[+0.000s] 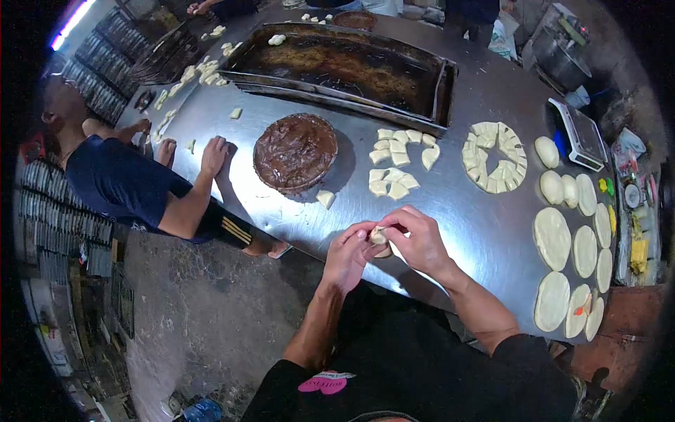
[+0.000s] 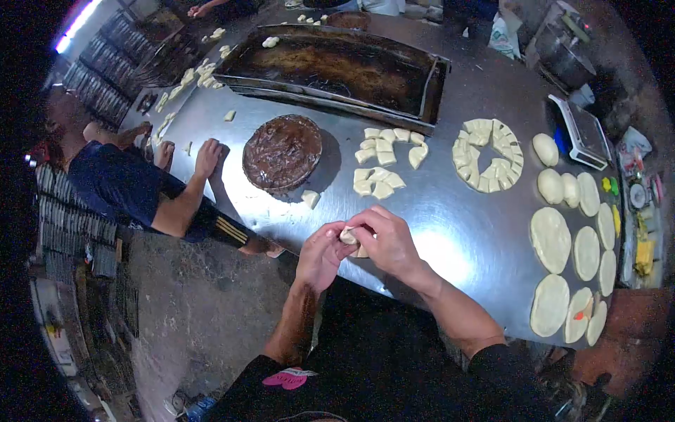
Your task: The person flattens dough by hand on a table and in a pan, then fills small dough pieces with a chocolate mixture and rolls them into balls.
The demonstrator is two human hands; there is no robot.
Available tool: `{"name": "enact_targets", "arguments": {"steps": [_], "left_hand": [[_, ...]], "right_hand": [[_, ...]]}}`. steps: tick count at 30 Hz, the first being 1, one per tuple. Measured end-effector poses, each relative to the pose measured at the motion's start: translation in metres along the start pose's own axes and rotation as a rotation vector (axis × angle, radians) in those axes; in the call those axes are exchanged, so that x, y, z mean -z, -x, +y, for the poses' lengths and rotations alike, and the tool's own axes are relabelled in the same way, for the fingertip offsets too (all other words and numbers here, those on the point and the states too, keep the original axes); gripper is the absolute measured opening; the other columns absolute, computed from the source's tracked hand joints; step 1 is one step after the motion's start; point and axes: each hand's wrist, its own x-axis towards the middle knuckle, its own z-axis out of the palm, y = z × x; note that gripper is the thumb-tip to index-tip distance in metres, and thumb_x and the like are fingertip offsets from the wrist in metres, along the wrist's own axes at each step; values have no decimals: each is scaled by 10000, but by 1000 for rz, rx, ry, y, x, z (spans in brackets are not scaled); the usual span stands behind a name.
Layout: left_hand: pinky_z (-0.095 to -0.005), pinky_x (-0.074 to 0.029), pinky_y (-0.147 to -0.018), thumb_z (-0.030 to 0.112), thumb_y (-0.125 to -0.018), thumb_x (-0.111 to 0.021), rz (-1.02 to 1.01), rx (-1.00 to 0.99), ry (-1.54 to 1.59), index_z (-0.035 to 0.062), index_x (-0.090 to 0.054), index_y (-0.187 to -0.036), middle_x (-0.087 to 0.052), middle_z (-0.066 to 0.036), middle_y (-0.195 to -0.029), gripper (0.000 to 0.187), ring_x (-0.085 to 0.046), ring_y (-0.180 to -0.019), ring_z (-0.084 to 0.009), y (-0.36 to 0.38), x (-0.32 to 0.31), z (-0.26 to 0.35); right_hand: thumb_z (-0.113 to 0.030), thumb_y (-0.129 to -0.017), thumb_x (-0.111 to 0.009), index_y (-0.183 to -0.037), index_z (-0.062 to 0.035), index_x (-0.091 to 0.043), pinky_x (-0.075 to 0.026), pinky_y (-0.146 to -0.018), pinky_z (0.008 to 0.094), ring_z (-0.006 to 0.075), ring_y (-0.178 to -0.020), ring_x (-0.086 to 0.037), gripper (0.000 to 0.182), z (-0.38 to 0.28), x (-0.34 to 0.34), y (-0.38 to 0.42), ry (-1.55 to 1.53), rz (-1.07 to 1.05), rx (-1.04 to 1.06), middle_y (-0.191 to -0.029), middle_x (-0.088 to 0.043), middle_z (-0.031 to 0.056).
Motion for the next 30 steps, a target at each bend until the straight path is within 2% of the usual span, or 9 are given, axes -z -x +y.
{"name": "enact_targets", "arguments": {"steps": [1,5,9,14,17,19,24,26,30], "left_hand": [[-314,-536,-868,82,-942,-536,55,-42,-103,-27,-540,-1219,-620,-117,-1124,297,-619,-1011,-193,0,1,0],[-301,-528,-883,70,-941,-545,137,-13,-92,-40,-562,-1215,-620,-121,-1143,296,-623,-1014,-184,-6,14,13],[-280,-519,-854,59,-937,-557,82,31,-173,-49,-569,-1214,-626,-125,-1137,298,-623,-991,-173,-18,35,42],[-310,-510,-855,60,-934,-564,-53,222,-335,-60,-571,-1213,-643,-114,-1100,304,-624,-955,-175,-46,69,72],[-313,-516,-867,47,-924,-572,-27,163,-194,-24,-554,-1251,-623,-106,-1141,335,-617,-991,-180,-53,49,80],[-319,-518,-895,33,-926,-562,2,105,-179,0,-532,-1284,-597,-120,-1195,361,-598,-1046,-185,-56,49,74],[-323,-497,-938,37,-938,-545,41,150,-154,-30,-528,-1277,-595,-138,-1194,346,-595,-1064,-190,-46,34,56],[-325,-497,-936,55,-945,-542,-49,73,-245,-50,-520,-1279,-587,-149,-1212,350,-601,-1057,-195,-43,24,48],[-334,-493,-942,74,-944,-549,-173,171,-311,-75,-525,-1264,-588,-161,-1216,354,-603,-1055,-197,-40,8,31]], "right_hand": [[-59,-812,-627,-1005,-23,-643,-515,-652,337,270,-747,-636,197,2,-7,0,20,83,52,-864,-626,119],[-35,-780,-658,-960,-43,-662,-517,-658,359,260,-749,-628,180,-17,-28,-6,164,226,273,-823,-635,99],[-32,-757,-689,-900,-55,-675,-509,-627,348,250,-753,-635,146,-12,-34,-31,229,23,216,-806,-653,88],[-74,-756,-697,-904,-74,-669,-464,-670,360,248,-755,-614,150,-17,-46,-64,332,32,153,-805,-640,71],[-88,-755,-704,-912,-68,-676,-434,-694,354,241,-761,-608,161,4,-58,-67,380,101,134,-820,-643,63],[-94,-754,-709,-916,-54,-673,-418,-704,345,219,-775,-603,170,1,-61,-62,393,242,155,-836,-644,51],[-98,-746,-713,-920,-79,-664,-405,-703,336,196,-765,-603,181,-12,-46,-40,505,310,226,-813,-640,44],[-101,-739,-720,-933,-79,-665,-401,-708,327,199,-770,-605,203,-9,-31,-30,445,178,241,-826,-645,33],[-103,-735,-716,-905,-88,-669,-395,-706,329,190,-763,-604,177,-15,1,-6,505,134,174,-797,-633,17]]}}
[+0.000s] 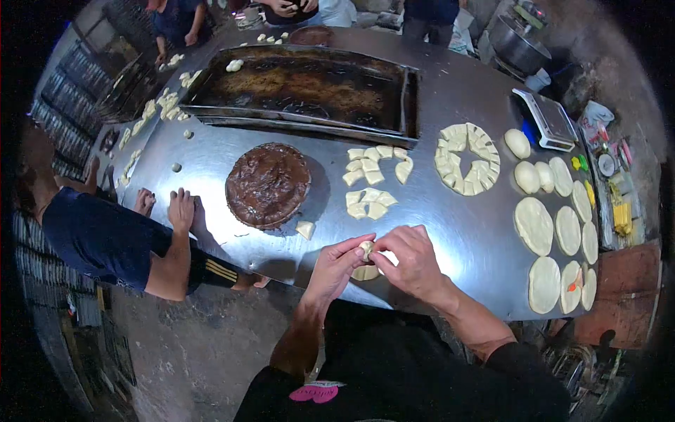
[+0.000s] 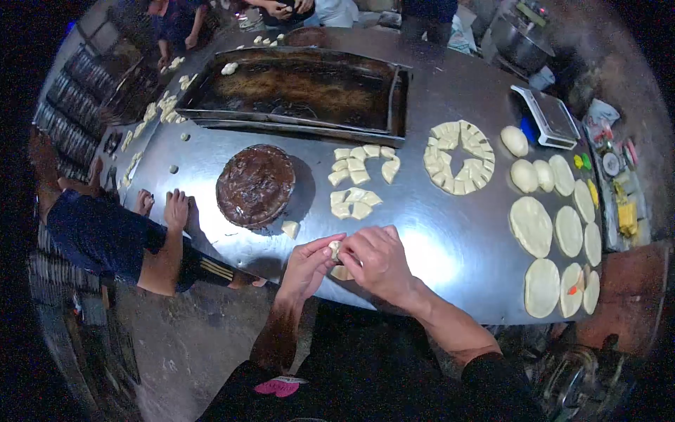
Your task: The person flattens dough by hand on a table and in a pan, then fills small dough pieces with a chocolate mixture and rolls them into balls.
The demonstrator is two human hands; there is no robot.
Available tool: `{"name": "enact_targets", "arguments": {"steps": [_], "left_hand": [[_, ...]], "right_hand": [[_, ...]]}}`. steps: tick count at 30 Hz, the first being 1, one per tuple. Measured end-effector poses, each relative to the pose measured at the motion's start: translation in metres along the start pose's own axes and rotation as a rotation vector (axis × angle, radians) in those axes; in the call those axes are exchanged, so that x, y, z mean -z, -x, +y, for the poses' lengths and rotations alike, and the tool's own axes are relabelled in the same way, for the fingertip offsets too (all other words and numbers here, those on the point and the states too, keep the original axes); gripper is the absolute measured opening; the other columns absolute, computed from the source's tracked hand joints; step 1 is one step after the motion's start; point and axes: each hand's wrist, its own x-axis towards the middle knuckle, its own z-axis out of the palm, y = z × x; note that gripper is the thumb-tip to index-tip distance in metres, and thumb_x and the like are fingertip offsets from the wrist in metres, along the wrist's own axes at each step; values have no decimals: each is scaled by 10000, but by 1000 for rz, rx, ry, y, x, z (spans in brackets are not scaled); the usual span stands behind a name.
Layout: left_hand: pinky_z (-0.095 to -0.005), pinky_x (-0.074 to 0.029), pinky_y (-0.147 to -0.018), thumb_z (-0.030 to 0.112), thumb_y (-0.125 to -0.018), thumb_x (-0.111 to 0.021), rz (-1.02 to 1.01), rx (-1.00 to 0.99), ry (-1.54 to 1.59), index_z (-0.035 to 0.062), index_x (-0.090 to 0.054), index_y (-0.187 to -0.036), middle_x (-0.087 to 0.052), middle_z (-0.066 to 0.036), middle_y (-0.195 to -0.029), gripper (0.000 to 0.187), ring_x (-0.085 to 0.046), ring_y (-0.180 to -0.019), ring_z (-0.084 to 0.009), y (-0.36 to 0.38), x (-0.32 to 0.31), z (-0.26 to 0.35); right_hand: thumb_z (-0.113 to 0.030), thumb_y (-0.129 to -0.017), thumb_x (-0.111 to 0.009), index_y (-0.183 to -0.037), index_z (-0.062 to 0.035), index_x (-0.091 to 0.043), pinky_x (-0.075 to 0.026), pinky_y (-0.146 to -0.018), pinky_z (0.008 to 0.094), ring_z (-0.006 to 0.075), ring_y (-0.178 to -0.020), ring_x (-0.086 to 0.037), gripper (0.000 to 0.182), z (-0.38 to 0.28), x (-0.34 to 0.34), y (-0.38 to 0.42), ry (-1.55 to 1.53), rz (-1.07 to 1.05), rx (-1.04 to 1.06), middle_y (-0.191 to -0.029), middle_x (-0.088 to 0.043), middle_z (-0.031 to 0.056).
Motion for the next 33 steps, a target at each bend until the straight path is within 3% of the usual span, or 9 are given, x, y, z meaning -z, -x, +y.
{"name": "enact_targets", "arguments": {"steps": [2,6,14,18,22,26,30,32,33], "left_hand": [[-327,-511,-865,58,-921,-555,-16,23,-35,-94,-543,-1229,-630,-157,-1132,345,-628,-965,-197,-4,-12,-12],[-319,-513,-864,57,-908,-577,-43,68,-23,-82,-554,-1219,-637,-153,-1114,341,-633,-953,-198,-8,-36,-30],[-301,-499,-867,71,-921,-582,278,11,161,-31,-490,-1309,-604,-130,-1162,411,-599,-982,-173,-10,-62,-101],[-347,-507,-906,127,-930,-589,425,59,-160,-28,-392,-1367,-515,-137,-1272,504,-568,-1105,-209,2,-31,-119],[-331,-510,-879,152,-916,-572,469,96,-419,-60,-555,-1204,-621,-149,-1110,358,-606,-1037,-210,33,15,-93],[-295,-505,-811,143,-895,-608,443,60,-492,-31,-599,-1161,-636,-121,-1062,318,-605,-969,-178,42,47,-89],[-274,-511,-755,117,-879,-640,263,136,-803,5,-618,-1145,-649,-103,-1009,289,-605,-899,-135,20,42,-95],[-278,-522,-753,111,-872,-654,163,70,-833,32,-606,-1182,-636,-107,-1044,323,-608,-884,-134,6,31,-108],[-280,-518,-788,79,-872,-651,62,52,-819,29,-595,-1198,-623,-98,-1087,334,-597,-934,-134,-2,13,-107]], "right_hand": [[-102,-736,-709,-849,-91,-662,-386,-689,342,197,-731,-602,123,3,12,5,-113,159,-43,-741,-615,19],[-113,-744,-703,-876,-107,-635,-390,-713,356,216,-741,-587,148,33,16,39,-81,64,-10,-791,-602,38],[-86,-718,-695,-812,-90,-599,-385,-729,365,210,-755,-571,134,51,-12,83,140,219,-24,-772,-587,36],[-82,-747,-652,-780,-87,-581,-385,-720,370,217,-718,-544,78,112,-52,124,288,123,-80,-743,-568,50],[-84,-755,-647,-912,-67,-638,-399,-804,410,244,-873,-575,159,97,-47,161,424,37,-96,-895,-607,79],[-77,-747,-652,-929,-75,-644,-403,-839,419,268,-954,-564,182,93,-40,150,244,-268,-436,-967,-597,95],[-38,-736,-649,-918,-77,-653,-424,-853,413,295,-922,-589,187,91,-59,124,238,61,-301,-907,-630,93],[-50,-750,-658,-929,-84,-655,-467,-807,403,301,-868,-607,182,105,-60,142,-68,26,-486,-863,-635,108],[-92,-791,-676,-958,-56,-646,-508,-732,361,256,-850,-629,173,103,-52,140,-192,-16,-794,-883,-647,102]]}}
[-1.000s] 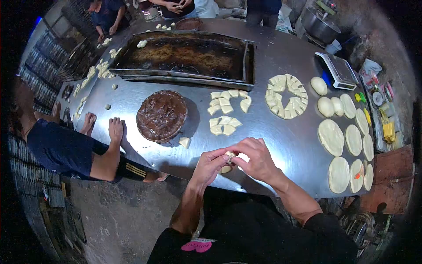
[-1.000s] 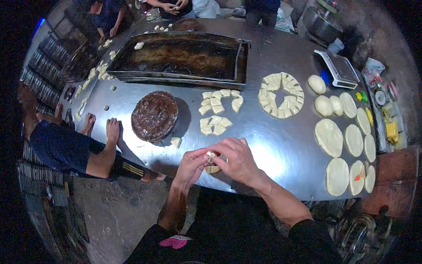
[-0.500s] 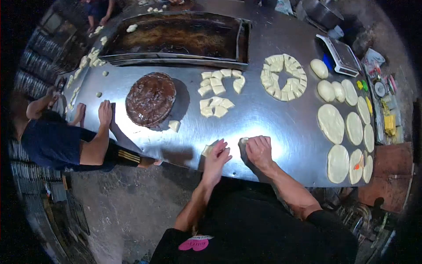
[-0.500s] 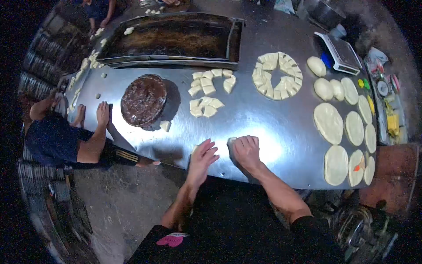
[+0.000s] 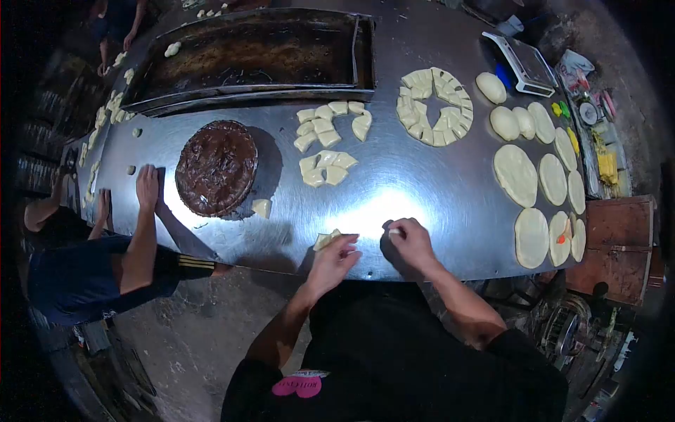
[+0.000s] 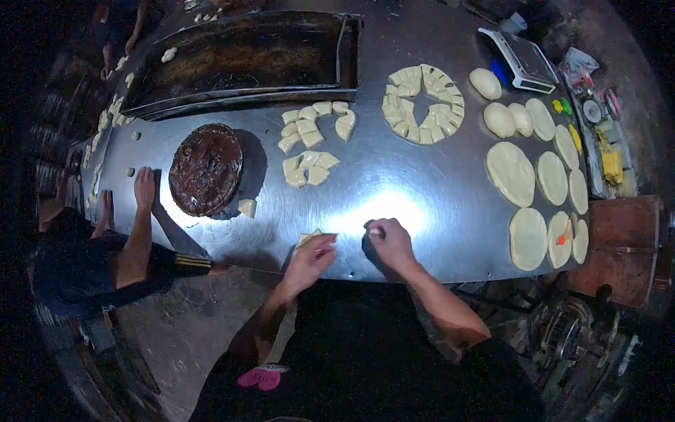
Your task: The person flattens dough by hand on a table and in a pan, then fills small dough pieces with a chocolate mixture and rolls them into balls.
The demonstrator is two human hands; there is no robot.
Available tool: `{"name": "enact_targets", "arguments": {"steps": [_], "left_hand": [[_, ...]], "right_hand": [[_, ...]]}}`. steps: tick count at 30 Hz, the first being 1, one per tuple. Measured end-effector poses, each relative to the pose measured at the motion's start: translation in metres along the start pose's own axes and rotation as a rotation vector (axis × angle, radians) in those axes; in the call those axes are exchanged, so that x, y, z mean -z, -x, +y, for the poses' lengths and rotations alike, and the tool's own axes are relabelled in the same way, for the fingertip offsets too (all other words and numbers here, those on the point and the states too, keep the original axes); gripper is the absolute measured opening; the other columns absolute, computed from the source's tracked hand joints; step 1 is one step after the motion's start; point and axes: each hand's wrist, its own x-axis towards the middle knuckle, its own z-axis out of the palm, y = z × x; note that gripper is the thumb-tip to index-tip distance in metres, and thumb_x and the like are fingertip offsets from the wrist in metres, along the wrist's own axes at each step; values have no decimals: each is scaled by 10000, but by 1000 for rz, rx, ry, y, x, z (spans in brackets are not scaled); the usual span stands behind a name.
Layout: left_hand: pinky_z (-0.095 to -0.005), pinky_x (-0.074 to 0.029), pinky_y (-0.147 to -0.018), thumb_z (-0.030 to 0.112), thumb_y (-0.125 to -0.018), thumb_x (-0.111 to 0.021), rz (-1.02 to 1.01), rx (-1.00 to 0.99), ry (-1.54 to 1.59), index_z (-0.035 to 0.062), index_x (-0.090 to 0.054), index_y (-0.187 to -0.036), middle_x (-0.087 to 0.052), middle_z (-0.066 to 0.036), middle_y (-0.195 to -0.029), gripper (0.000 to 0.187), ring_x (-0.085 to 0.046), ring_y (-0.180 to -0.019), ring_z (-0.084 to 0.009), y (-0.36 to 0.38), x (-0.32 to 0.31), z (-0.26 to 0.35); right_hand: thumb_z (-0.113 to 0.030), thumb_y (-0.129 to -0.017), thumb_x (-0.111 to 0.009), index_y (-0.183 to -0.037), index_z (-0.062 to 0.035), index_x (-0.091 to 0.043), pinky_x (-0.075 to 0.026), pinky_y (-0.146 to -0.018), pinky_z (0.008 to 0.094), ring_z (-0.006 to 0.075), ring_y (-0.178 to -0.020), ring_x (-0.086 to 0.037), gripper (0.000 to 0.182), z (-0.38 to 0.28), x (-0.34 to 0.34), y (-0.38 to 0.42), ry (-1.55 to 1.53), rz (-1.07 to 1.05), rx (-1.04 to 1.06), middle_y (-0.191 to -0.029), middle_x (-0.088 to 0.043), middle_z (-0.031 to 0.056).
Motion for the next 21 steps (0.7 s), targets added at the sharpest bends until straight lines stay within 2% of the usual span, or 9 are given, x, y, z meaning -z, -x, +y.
{"name": "enact_targets", "arguments": {"steps": [1,3,4,8,11,15,17,19,21], "left_hand": [[-282,-513,-823,46,-872,-648,-88,-54,10,26,-584,-1214,-610,-90,-1131,348,-585,-983,-134,-4,-11,15],[-272,-519,-798,40,-856,-666,-121,-132,-4,51,-589,-1225,-595,-86,-1117,377,-572,-1007,-130,-12,-26,46],[-264,-525,-749,39,-854,-666,-75,-261,-12,38,-613,-1161,-608,-79,-1007,311,-606,-925,-134,-15,-31,59],[-264,-526,-684,35,-867,-648,93,-370,-123,0,-629,-962,-613,-86,-872,103,-647,-750,-161,-21,-42,70],[-267,-527,-687,35,-864,-651,152,-326,22,-5,-627,-953,-619,-106,-891,101,-650,-772,-161,-19,-50,77],[-268,-525,-699,30,-874,-636,369,-452,-173,-12,-618,-940,-610,-99,-898,80,-635,-775,-145,-6,-63,102],[-264,-522,-711,23,-880,-626,407,-435,-108,-8,-620,-941,-607,-88,-911,69,-627,-795,-138,-2,-70,108],[-264,-520,-720,19,-877,-626,450,-340,308,-4,-621,-938,-607,-86,-918,66,-623,-814,-139,1,-75,110],[-265,-514,-739,16,-882,-623,470,-358,312,-15,-605,-974,-602,-77,-921,99,-611,-817,-129,6,-71,115]], "right_hand": [[-117,-859,-655,-986,-24,-631,-530,-706,309,186,-844,-639,159,12,6,-5,-542,-222,-278,-922,-649,80],[-105,-908,-609,-1023,-5,-612,-542,-718,278,152,-881,-635,153,-27,37,-4,-1035,-334,-460,-972,-642,77],[-105,-908,-609,-1023,-5,-612,-542,-718,278,152,-881,-635,153,-38,46,-3,-1039,-336,-443,-972,-642,77],[-70,-914,-589,-1046,4,-601,-543,-770,282,163,-903,-639,152,-56,63,3,-1184,-372,-404,-1001,-640,95],[-54,-899,-601,-1049,17,-596,-524,-819,289,172,-911,-638,166,-58,61,7,-1256,-298,-305,-1005,-641,101],[-32,-881,-612,-1059,23,-593,-496,-875,297,176,-935,-630,187,-70,55,14,-1315,-166,-141,-1000,-642,104],[-6,-883,-591,-1031,22,-593,-494,-886,304,184,-971,-622,150,-70,55,16,-1344,-181,-95,-1026,-633,114],[25,-879,-579,-1010,21,-581,-491,-905,317,202,-998,-617,132,-71,54,14,-1384,-146,86,-1059,-619,128],[45,-875,-572,-1013,19,-564,-488,-919,322,217,-1025,-612,140,-74,58,14,-1386,-192,150,-1091,-609,146]]}}
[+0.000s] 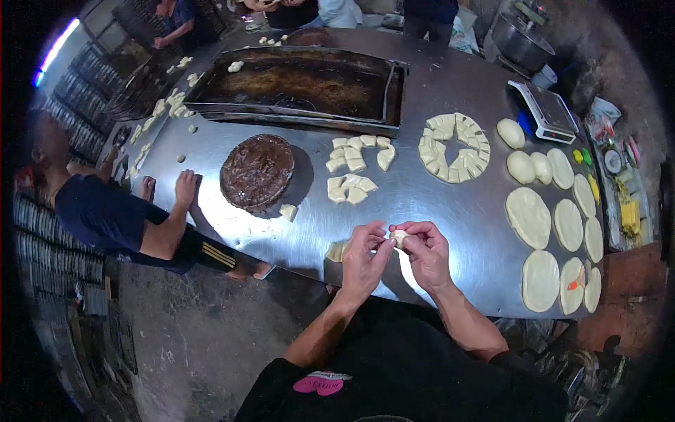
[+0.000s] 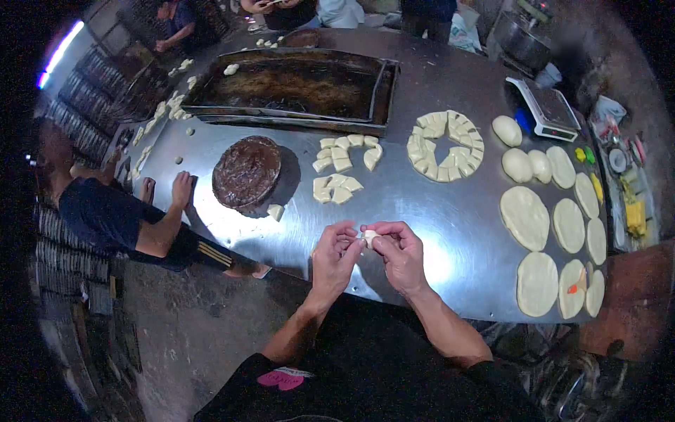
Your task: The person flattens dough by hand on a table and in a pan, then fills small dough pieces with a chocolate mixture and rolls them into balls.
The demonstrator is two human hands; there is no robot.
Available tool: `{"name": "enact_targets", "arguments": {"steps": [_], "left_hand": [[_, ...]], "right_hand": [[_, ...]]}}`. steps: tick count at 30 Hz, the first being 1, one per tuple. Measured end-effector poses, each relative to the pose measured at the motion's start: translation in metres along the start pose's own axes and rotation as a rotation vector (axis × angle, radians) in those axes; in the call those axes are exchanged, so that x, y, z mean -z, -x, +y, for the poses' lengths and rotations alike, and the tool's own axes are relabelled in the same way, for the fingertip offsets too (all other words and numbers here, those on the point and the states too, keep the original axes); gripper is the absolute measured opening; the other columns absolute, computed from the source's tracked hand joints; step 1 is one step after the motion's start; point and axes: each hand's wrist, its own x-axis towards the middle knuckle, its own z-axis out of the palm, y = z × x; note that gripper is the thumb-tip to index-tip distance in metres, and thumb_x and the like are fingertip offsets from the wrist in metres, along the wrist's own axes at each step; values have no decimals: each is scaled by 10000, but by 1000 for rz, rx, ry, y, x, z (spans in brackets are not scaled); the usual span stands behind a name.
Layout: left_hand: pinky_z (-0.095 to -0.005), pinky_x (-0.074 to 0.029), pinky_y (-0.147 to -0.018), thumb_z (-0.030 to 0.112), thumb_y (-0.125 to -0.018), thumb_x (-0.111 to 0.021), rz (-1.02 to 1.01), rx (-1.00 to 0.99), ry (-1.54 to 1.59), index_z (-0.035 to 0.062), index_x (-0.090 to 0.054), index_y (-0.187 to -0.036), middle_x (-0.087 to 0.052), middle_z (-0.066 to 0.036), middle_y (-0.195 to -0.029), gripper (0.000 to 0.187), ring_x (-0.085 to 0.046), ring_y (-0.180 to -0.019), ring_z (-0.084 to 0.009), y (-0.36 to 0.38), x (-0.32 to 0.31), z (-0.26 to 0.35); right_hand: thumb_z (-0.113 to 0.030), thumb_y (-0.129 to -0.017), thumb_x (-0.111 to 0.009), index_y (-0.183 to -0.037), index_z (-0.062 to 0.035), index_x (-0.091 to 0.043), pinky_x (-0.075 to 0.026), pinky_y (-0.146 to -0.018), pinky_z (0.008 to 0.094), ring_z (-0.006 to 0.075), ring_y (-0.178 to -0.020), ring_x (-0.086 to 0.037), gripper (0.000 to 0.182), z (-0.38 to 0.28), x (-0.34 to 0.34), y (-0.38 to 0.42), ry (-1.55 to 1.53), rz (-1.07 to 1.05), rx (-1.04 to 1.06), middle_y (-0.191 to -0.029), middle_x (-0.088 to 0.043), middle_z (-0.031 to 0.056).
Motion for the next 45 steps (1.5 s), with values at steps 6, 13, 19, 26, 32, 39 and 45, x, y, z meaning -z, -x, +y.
{"name": "enact_targets", "arguments": {"steps": [6,13,19,26,32,39,45], "left_hand": [[-253,-489,-713,37,-895,-621,-121,-163,-464,-41,-577,-1006,-593,-42,-870,142,-583,-782,-107,-1,15,14],[-240,-480,-679,120,-920,-606,-148,268,-103,-11,-607,-1020,-626,-29,-888,164,-580,-766,-95,-23,59,-34],[-348,-504,-637,38,-842,-662,-10,-18,-704,-15,-595,-1059,-611,-156,-947,233,-611,-752,-253,-24,169,-82],[-446,-458,-853,73,-781,-653,-377,-135,-917,18,-565,-1098,-564,-178,-1045,334,-553,-965,-363,-15,133,-104],[-476,-434,-778,108,-744,-690,-327,-39,-1134,76,-522,-947,-506,-145,-909,265,-535,-866,-364,8,143,-105],[-423,-457,-693,155,-838,-627,-320,119,-686,47,-506,-964,-565,-182,-853,205,-585,-791,-351,16,147,-113],[-300,-496,-654,204,-876,-629,2,452,-638,30,-579,-1006,-639,-54,-857,223,-602,-755,-133,8,225,-90]], "right_hand": [[40,-879,-576,-1048,16,-554,-483,-936,322,202,-1044,-604,173,4,-5,-7,29,-110,-20,-1118,-611,168],[-7,-878,-605,-1051,20,-586,-503,-878,298,172,-973,-618,176,33,-11,-27,413,-28,-14,-1070,-633,131],[-51,-798,-642,-880,-70,-637,-474,-762,391,274,-896,-596,83,56,89,16,1593,-231,426,-925,-613,114],[-60,-789,-604,-855,-50,-633,-413,-758,437,328,-849,-542,72,100,89,-43,1437,29,496,-863,-587,126],[-41,-784,-637,-861,-49,-632,-422,-754,433,295,-845,-561,77,63,139,4,1581,-84,478,-845,-596,99],[6,-791,-591,-917,-40,-616,-418,-990,466,349,-982,-575,137,96,102,10,1382,-275,474,-922,-598,163],[-35,-788,-599,-868,-57,-599,-414,-831,449,318,-839,-556,83,86,106,-41,1493,175,534,-902,-610,129]]}}
